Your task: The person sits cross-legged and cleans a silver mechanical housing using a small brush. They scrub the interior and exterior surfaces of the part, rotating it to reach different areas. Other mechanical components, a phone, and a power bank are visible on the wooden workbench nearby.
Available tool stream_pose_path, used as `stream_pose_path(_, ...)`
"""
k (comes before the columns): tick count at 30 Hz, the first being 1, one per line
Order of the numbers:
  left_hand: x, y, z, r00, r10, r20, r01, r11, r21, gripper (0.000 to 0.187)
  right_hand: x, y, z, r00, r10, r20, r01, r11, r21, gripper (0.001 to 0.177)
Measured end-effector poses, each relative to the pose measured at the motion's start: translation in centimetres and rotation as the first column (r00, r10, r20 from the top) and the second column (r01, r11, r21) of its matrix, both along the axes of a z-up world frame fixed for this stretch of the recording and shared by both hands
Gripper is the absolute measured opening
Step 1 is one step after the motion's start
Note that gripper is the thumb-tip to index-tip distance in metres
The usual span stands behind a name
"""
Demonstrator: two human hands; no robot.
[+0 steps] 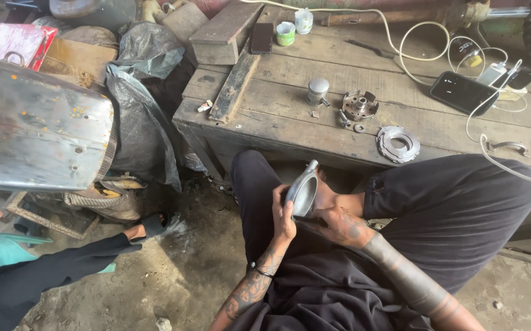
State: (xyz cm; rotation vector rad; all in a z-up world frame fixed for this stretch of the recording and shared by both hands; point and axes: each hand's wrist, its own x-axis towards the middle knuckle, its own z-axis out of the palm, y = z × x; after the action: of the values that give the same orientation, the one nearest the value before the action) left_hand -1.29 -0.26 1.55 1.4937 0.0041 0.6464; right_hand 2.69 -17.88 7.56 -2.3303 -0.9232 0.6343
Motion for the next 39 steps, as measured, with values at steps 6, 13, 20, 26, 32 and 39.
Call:
stream_pose_path(6,0.0,-0.3,1.3,0.992,-0.123,0.037,0.118,0.988,0.099,0.058,2.2,-0.6,3.1,0.990,0.116,0.084,-0.094,0.970,-0.224,0.033)
stream_pose_path(13,-0.3,0.0,1.1,0.987,-0.160,0.031,0.157,0.984,0.082,0.057,2.2,-1.3,9.6,0.996,0.017,0.082,-0.002,0.984,-0.181,0.028)
stream_pose_path(20,0.2,0.1,-0.4,0.993,-0.119,0.009,0.119,0.993,-0.018,0.062,4.5,-3.1,0.7,0.951,-0.290,-0.109,0.299,0.950,0.090,0.022)
stream_pose_path(26,0.2,0.4,-1.6,0.999,-0.008,-0.046,0.006,0.999,-0.049,0.060,2.2,-1.1,-2.5,0.840,-0.315,-0.442,0.351,0.936,0.000,0.030)
stream_pose_path(32,0.8,0.7,-2.6,0.997,0.070,-0.030,-0.074,0.987,-0.142,0.056,4.5,-3.1,-9.9,0.905,-0.081,0.417,0.082,0.996,0.017,0.026)
stream_pose_path(39,0.7,0.8,-2.9,0.993,0.072,-0.096,-0.081,0.993,-0.085,0.052,0.0,-0.2,-16.9,0.586,-0.257,0.768,0.007,0.950,0.312,0.029)
